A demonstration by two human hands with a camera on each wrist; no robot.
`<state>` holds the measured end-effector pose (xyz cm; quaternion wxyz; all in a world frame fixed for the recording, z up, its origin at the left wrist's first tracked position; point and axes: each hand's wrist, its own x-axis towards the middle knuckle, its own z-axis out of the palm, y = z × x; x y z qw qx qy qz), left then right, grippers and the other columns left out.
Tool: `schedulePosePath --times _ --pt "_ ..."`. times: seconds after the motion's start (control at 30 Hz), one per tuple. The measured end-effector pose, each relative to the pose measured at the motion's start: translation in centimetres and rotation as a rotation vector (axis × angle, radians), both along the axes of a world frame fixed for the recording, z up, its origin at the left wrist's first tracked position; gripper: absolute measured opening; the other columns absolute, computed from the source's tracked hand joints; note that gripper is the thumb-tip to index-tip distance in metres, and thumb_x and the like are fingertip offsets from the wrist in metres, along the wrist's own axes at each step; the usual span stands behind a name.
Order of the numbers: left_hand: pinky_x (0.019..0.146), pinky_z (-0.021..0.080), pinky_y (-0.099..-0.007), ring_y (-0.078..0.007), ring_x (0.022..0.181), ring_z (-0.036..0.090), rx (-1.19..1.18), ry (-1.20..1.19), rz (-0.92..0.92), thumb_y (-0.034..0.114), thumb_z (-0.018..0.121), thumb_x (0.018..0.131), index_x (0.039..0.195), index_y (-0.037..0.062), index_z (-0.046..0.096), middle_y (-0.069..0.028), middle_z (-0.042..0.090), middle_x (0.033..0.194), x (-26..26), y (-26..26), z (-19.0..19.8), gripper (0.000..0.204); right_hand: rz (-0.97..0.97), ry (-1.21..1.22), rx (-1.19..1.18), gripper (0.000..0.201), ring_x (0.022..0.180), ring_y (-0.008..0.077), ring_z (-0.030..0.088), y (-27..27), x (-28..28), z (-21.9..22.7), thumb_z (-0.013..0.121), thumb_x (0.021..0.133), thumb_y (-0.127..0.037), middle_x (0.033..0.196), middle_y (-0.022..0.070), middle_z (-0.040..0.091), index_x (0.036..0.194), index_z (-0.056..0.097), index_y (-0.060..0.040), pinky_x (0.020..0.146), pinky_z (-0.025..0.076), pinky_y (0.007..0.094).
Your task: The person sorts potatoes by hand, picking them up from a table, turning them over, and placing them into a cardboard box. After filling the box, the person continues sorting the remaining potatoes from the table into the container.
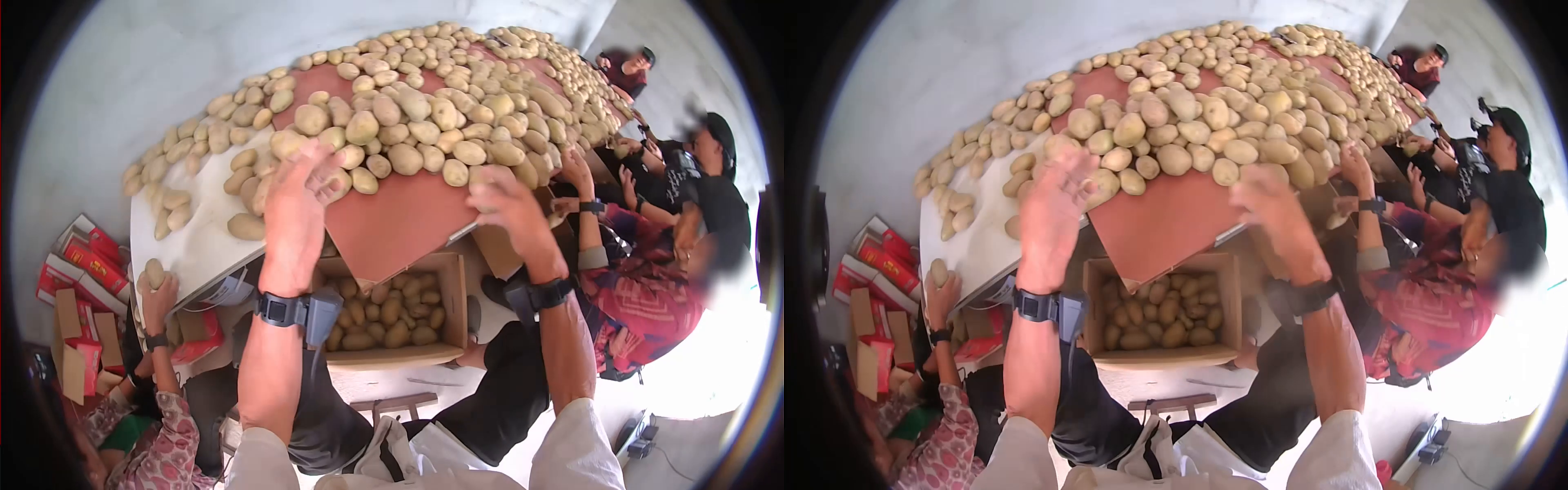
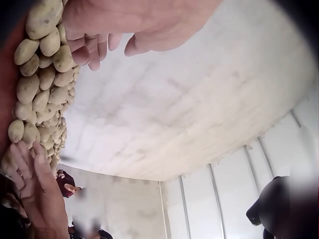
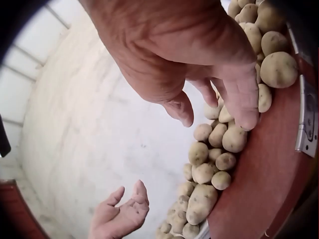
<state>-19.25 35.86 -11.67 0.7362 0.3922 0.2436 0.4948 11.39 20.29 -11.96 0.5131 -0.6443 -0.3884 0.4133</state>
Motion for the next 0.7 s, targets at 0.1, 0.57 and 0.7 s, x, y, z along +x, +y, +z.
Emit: schedulePosePath --times 0.1,0.57,0.7 --pt "0.096 0.048 -0.0366 -0.0235 0.125 0.06 -0.169 -0.027 0.015 0.024 0.056 0.105 0.144 -0.0015 0.047 -0.0114 0.061 0.134 0.7 -1.0 -0.5 0.048 0.079 -0.202 -0.178 0.065 0.121 0.0231 0.064 5.1 -3.2 0.0 0.071 0.095 -0.032 0.133 0.0149 0.065 0.149 0.05 -0.0022 0.092 0.055 0.0356" --pt "0.084 0.05 -0.0342 -0.0227 0.114 0.064 -0.242 -0.029 -0.035 0.016 0.058 0.103 0.135 -0.0044 0.051 -0.0133 0.06 0.127 2.5 -1.8 0.5 0.039 0.095 -1.115 -0.319 0.078 0.148 0.0455 0.034 29.4 -2.8 -1.8 0.062 0.086 -0.068 0.158 0.0182 0.042 0.148 0.055 -0.0208 0.118 0.032 0.0592" --pt "0.084 0.05 -0.0349 -0.023 0.114 0.064 -0.232 -0.005 -0.017 0.016 0.057 0.103 0.134 -0.0045 0.052 -0.0137 0.06 0.128 2.5 -1.6 0.4 0.037 0.035 -1.143 -0.209 0.069 0.144 0.041 0.035 26.4 -3.7 -2.6 0.068 0.082 -0.057 0.154 0.015 0.045 0.143 0.06 -0.0262 0.118 0.035 0.053"
